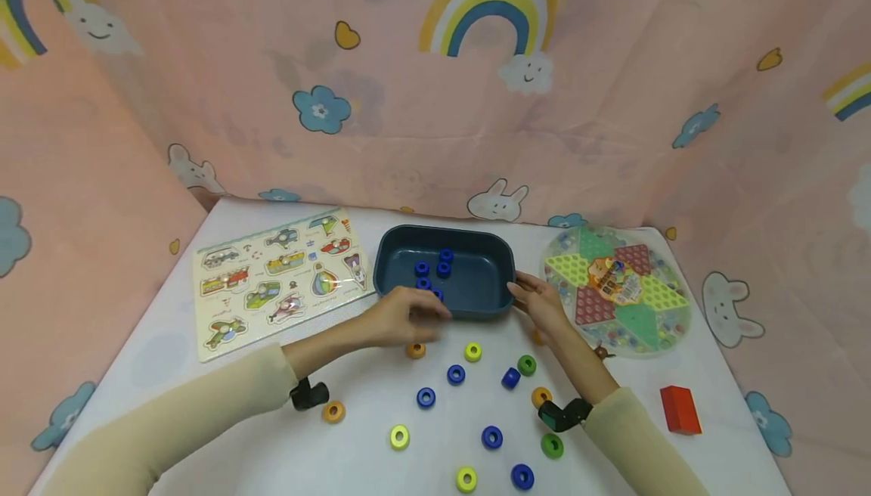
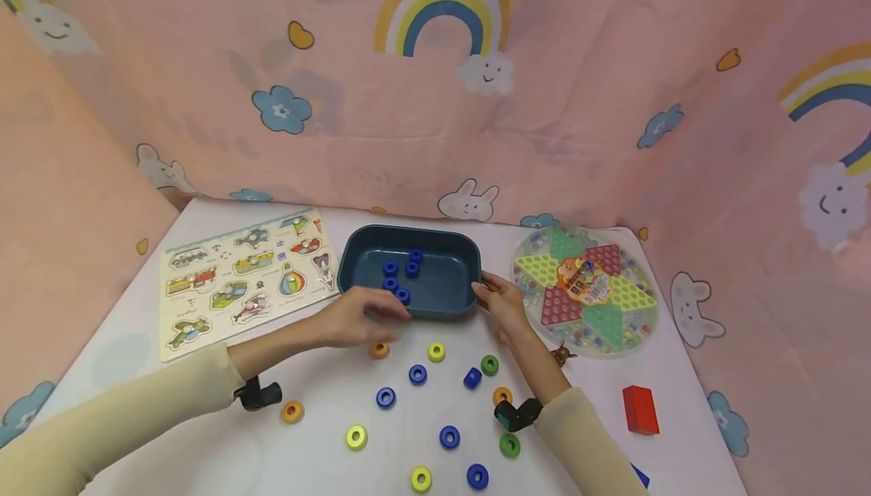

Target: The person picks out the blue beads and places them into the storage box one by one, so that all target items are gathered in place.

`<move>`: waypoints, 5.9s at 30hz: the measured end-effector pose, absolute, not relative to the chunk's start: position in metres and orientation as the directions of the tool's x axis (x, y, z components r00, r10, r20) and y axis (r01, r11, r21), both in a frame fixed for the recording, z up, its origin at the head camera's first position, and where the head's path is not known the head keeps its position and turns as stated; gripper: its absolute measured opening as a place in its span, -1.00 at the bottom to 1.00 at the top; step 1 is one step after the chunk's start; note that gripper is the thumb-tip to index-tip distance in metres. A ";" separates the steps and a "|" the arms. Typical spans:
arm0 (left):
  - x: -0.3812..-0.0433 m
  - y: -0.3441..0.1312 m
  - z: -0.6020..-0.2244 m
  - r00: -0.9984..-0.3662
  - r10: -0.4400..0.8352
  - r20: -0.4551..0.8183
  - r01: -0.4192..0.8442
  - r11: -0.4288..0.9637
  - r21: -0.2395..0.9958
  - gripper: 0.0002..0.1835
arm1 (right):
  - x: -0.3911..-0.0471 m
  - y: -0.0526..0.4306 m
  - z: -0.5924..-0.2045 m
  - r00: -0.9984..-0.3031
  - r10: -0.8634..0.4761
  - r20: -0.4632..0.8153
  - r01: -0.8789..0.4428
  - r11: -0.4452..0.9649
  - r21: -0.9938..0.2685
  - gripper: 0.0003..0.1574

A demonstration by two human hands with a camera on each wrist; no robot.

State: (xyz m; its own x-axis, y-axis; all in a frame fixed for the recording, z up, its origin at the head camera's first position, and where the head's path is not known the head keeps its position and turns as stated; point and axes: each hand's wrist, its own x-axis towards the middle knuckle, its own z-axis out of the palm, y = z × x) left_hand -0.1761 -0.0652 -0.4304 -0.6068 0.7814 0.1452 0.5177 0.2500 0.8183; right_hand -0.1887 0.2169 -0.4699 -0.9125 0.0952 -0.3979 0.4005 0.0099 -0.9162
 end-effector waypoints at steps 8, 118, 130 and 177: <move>-0.127 -0.075 -0.455 -0.460 0.887 -0.052 0.461 0.288 0.839 -0.62 | -0.190 0.218 -0.468 -0.911 0.109 -0.397 0.403 0.031 -0.915 -0.39; -0.150 -0.033 -0.486 -0.559 0.829 -0.016 0.407 0.291 0.866 -0.64 | -0.190 0.213 -0.469 -0.909 0.120 -0.400 0.406 0.035 -0.913 -0.39; -0.200 -0.039 -0.430 -0.658 0.743 0.123 0.464 0.272 0.843 -0.65 | -0.192 0.216 -0.469 -0.915 0.118 -0.385 0.391 0.028 -0.920 -0.39; -0.252 -0.120 -0.441 -0.931 0.324 -0.171 0.060 0.595 0.801 -0.36 | -0.192 0.215 -0.468 -0.917 0.113 -0.382 0.389 0.052 -0.920 -0.38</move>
